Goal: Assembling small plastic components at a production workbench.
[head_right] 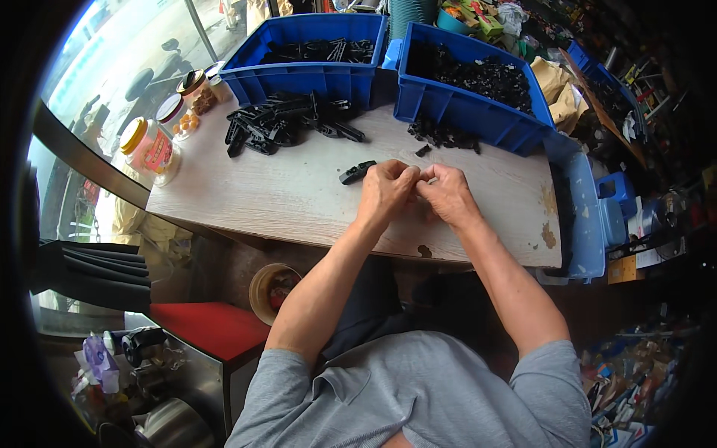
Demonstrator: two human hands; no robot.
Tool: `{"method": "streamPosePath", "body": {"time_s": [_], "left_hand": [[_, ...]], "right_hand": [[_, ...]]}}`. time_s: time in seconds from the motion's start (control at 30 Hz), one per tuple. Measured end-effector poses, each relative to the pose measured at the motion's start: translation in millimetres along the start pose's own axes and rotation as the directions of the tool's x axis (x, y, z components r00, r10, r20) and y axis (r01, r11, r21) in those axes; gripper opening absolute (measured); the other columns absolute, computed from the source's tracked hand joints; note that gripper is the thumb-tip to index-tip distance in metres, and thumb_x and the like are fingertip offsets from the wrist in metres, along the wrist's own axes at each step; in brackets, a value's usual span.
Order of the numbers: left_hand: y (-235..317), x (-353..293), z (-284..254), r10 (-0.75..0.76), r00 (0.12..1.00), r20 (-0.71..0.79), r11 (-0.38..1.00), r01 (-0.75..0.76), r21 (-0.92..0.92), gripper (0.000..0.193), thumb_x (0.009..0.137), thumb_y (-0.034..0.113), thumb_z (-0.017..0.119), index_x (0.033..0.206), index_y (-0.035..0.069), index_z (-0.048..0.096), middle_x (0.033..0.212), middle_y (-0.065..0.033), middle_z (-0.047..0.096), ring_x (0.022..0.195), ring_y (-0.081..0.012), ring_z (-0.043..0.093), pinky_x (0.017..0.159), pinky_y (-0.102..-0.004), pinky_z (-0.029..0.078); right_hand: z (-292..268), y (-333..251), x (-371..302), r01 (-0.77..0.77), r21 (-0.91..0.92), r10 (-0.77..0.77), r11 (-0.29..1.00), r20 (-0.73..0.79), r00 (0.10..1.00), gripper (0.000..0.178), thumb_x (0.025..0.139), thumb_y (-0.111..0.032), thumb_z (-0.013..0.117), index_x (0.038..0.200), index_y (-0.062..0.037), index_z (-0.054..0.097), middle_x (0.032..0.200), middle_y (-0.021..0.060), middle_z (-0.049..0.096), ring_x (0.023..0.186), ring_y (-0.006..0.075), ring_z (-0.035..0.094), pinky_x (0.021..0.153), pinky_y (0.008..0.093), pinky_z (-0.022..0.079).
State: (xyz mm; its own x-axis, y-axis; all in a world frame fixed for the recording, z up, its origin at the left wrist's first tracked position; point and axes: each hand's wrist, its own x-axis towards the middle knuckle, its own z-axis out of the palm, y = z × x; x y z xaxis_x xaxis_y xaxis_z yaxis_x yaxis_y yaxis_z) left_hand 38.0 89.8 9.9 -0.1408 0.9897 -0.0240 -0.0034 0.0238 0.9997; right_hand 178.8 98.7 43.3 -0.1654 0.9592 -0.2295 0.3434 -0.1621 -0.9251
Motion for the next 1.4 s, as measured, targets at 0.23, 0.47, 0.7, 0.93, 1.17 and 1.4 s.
{"method": "streamPosePath", "body": {"time_s": [0.23,0.47,0.7,0.93,1.17,1.4], "left_hand": [[3.7,-15.2,-19.9,-0.191,0.944,0.27,0.84,0.3,-0.453,0.014,0.093,0.011,0.06,0.096,-0.003,0.062,0.08,-0.0057,0.063,0.07,-0.0135,0.064,0.066,-0.0266,0.057],[-4.8,-40.0,-17.0,-0.19,0.958,0.215,0.676,0.286,-0.679,0.017,0.097,0.012,0.058,0.108,-0.001,0.057,0.092,-0.009,0.064,0.079,-0.0166,0.067,0.074,-0.0314,0.06],[-6.1,-45.1,-14.3,-0.154,0.975,0.163,0.633,0.224,-0.741,0.018,0.097,0.014,0.057,0.106,-0.001,0.055,0.09,-0.0113,0.064,0.073,-0.0182,0.067,0.071,-0.0303,0.059],[-1.0,-48.8,-14.5,0.128,0.991,-0.039,0.963,-0.134,-0.234,0.025,0.095,0.015,0.06,0.111,-0.003,0.054,0.076,-0.0101,0.066,0.062,-0.0174,0.066,0.06,-0.0292,0.054],[1.3,-20.7,-54.3,0.305,0.939,-0.157,0.58,-0.052,0.813,0.037,0.089,0.038,0.066,0.105,0.005,0.064,0.072,-0.0163,0.069,0.066,-0.0364,0.067,0.066,-0.0456,0.052],[0.6,-46.0,-43.5,0.491,0.871,-0.024,0.472,-0.243,0.847,0.023,0.085,0.025,0.068,0.101,0.008,0.066,0.086,-0.0155,0.064,0.082,-0.0351,0.062,0.07,-0.0423,0.05]], "right_hand": [[-3.5,8.8,-14.2,0.131,0.158,-0.146,0.979,0.091,0.985,0.018,0.086,-0.017,0.071,0.095,-0.0052,0.062,0.07,0.0035,0.066,0.049,0.007,0.054,0.046,0.0213,0.044],[10.1,9.4,-26.5,0.091,0.282,-0.111,0.955,0.055,0.992,0.02,0.084,-0.013,0.075,0.098,-0.0065,0.063,0.069,0.0025,0.066,0.055,0.0063,0.058,0.05,0.0199,0.046],[13.3,14.2,-27.3,0.114,0.299,-0.127,0.947,0.024,0.992,0.02,0.084,-0.013,0.076,0.099,-0.0062,0.065,0.067,0.0004,0.064,0.056,0.0055,0.057,0.05,0.0202,0.046],[9.4,23.5,-25.3,0.168,0.424,-0.181,0.89,-0.008,0.983,0.016,0.084,-0.013,0.073,0.096,-0.0061,0.065,0.061,-0.0001,0.057,0.054,0.0085,0.054,0.053,0.0275,0.052],[10.9,20.0,-23.8,0.133,0.49,-0.139,0.861,-0.024,0.99,0.012,0.085,-0.016,0.069,0.093,-0.0073,0.064,0.058,0.0007,0.051,0.054,0.0136,0.056,0.058,0.0355,0.058],[7.0,21.4,-23.8,0.105,0.511,-0.11,0.853,-0.021,0.994,0.014,0.084,-0.017,0.069,0.093,-0.0081,0.064,0.059,0.0011,0.053,0.056,0.0144,0.059,0.058,0.0367,0.059]]}}
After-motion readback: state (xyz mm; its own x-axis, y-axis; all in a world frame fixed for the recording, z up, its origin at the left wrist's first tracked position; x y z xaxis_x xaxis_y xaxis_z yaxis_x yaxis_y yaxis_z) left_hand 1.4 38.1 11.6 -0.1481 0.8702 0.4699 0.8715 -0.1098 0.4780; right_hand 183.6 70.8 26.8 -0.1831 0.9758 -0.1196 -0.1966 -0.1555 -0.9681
